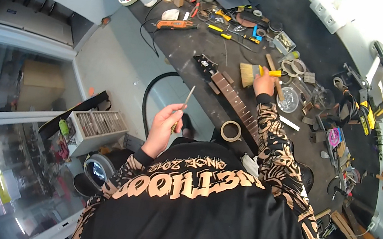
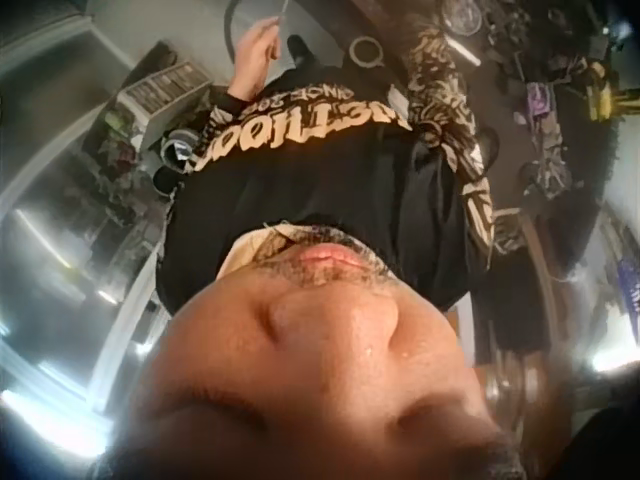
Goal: The person applies masking tape to the body and fretboard of a guitar, then uses a small file by hand to smooth the edges of the metal frets along the side of the neck, and brushes away debris with a large brush.
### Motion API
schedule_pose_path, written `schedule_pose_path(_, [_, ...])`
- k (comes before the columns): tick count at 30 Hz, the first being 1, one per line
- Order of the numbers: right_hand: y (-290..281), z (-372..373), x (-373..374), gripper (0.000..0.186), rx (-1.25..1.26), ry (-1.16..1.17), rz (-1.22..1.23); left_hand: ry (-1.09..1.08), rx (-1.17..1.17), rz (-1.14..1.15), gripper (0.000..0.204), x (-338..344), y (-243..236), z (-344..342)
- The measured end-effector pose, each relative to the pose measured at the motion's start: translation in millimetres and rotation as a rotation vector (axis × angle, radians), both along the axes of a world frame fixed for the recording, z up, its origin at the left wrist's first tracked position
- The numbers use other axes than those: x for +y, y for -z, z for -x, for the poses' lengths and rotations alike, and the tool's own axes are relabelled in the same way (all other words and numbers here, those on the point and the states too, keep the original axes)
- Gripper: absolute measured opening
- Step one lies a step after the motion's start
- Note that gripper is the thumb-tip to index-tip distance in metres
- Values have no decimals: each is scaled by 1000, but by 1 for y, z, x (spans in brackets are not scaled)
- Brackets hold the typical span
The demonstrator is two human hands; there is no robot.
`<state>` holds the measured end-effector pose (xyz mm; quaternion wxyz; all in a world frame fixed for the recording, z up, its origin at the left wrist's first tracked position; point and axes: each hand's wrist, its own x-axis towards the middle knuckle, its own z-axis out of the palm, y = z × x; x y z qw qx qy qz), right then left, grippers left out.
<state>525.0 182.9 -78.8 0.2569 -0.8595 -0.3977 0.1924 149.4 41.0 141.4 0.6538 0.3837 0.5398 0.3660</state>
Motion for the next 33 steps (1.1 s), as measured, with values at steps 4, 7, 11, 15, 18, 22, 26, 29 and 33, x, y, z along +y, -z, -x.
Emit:
schedule_pose_path(4, [-5,-21,11,52,62,-74,-133,107,-17,6,31,19,1,-15])
schedule_pose_path(7, [-44,-10,2,44,72,-100,-287,138,-23,17,31,27,-1,-21])
schedule_pose_path(11, [-155,39,-51,30,283,-156,-563,164,-8,28,31,36,4,-23])
schedule_pose_path(15, [-202,93,-112,30,612,-384,-686,300,71,91,32,42,4,-36])
schedule_pose_path(18, [-196,90,-122,30,180,-530,-604,288,89,53,32,45,6,-39])
schedule_pose_path(22, [-193,62,-135,32,9,-431,-492,242,-47,-15,30,48,10,-26])
schedule_pose_path(26, [-204,87,-149,40,384,-454,-635,355,47,84,30,50,12,-25])
schedule_pose_path(29, [-185,85,-156,40,353,-554,-595,317,38,77,29,43,6,-28])
schedule_pose_path(33, [-188,62,-162,39,148,-439,-470,337,-7,32,28,37,-1,-19])
